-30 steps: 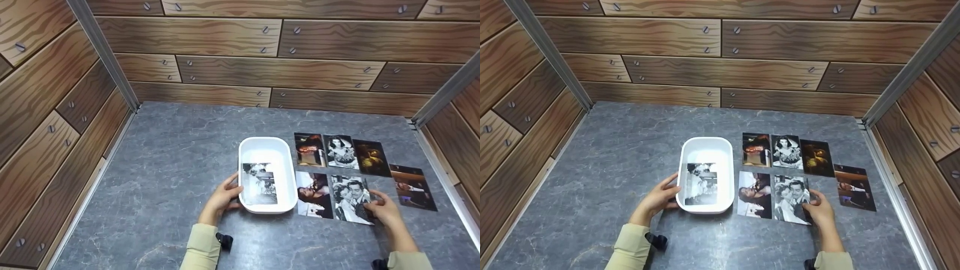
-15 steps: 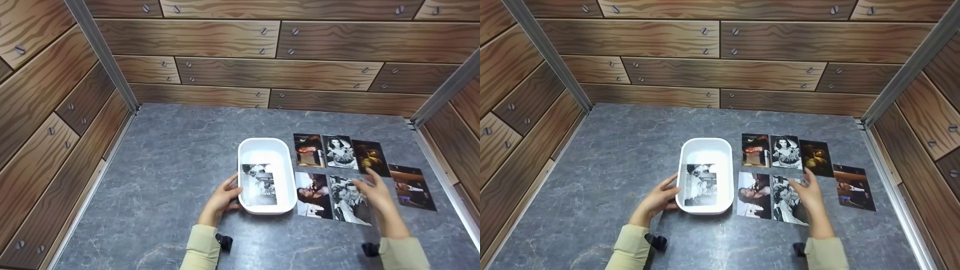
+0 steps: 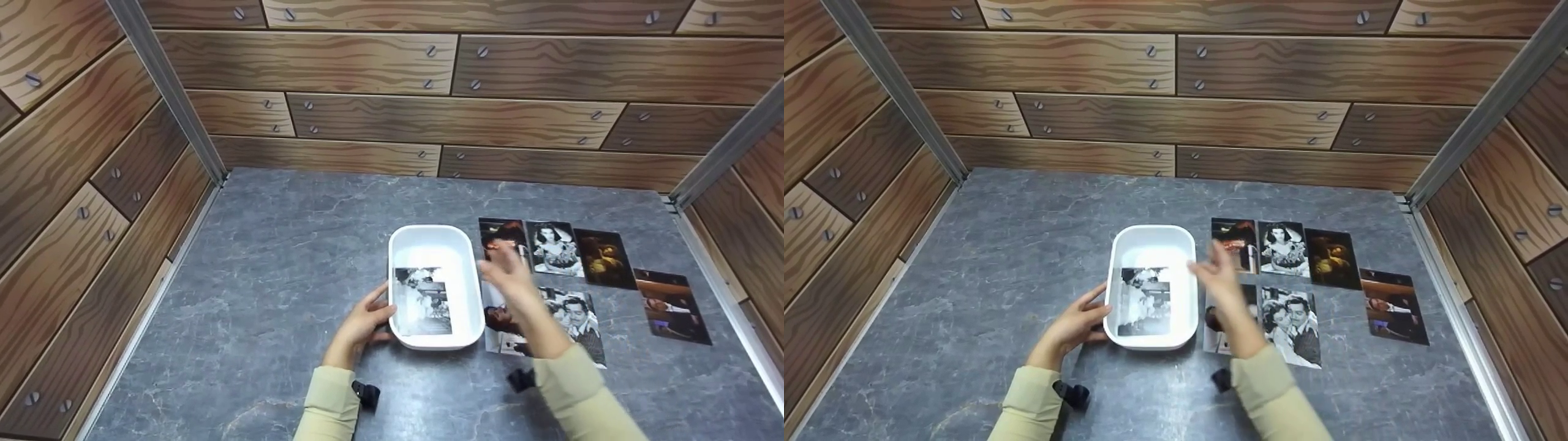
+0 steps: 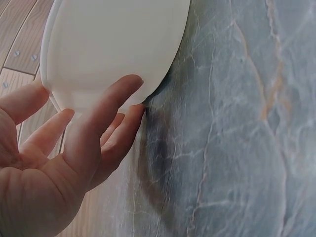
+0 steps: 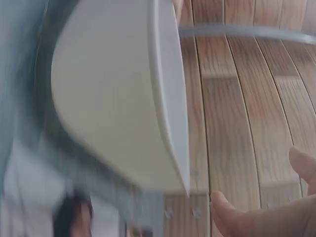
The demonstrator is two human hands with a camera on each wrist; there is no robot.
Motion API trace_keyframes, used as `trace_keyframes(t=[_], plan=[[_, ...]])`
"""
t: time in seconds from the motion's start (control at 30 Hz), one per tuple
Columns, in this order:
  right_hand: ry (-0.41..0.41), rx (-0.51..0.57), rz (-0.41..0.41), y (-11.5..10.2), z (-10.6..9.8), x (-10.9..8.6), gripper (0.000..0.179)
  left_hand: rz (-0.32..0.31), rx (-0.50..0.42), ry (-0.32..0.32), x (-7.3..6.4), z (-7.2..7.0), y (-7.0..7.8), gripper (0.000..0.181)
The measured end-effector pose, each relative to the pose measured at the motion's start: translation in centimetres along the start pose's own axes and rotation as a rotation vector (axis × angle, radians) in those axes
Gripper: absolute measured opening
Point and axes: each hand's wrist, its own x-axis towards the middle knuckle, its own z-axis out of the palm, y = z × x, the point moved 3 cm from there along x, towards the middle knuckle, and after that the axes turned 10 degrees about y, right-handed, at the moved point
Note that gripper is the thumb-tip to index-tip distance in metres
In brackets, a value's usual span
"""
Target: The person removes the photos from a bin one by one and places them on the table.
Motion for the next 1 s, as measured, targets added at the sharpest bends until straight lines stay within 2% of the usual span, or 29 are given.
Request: trace_keyframes(t=[0.17,0.3,0.5,0.73,1.0], plan=[[-0.077,0.042,0.078,1.9,4.0,-0.3,0.072,0.0,0.007,0.006,0.0,-0.1,0.0,0.064],[-0.073,-0.01,0.148,3.5,5.7,-0.2,0.074,-0.001,-0.001,-0.002,-0.1,0.0,0.0,0.063],[-0.095,-0.127,0.213,5.1,6.5,-0.6,0.078,0.002,0.007,-0.005,0.0,0.0,0.1,0.063],[-0.124,-0.202,0.243,5.4,7.3,-0.7,0.084,-0.001,0.029,0.003,0.2,0.1,0.2,0.062],[-0.031,-0.181,0.211,5.7,7.6,-0.1,0.08,0.0,0.016,-0.001,0.1,0.2,0.2,0.062]])
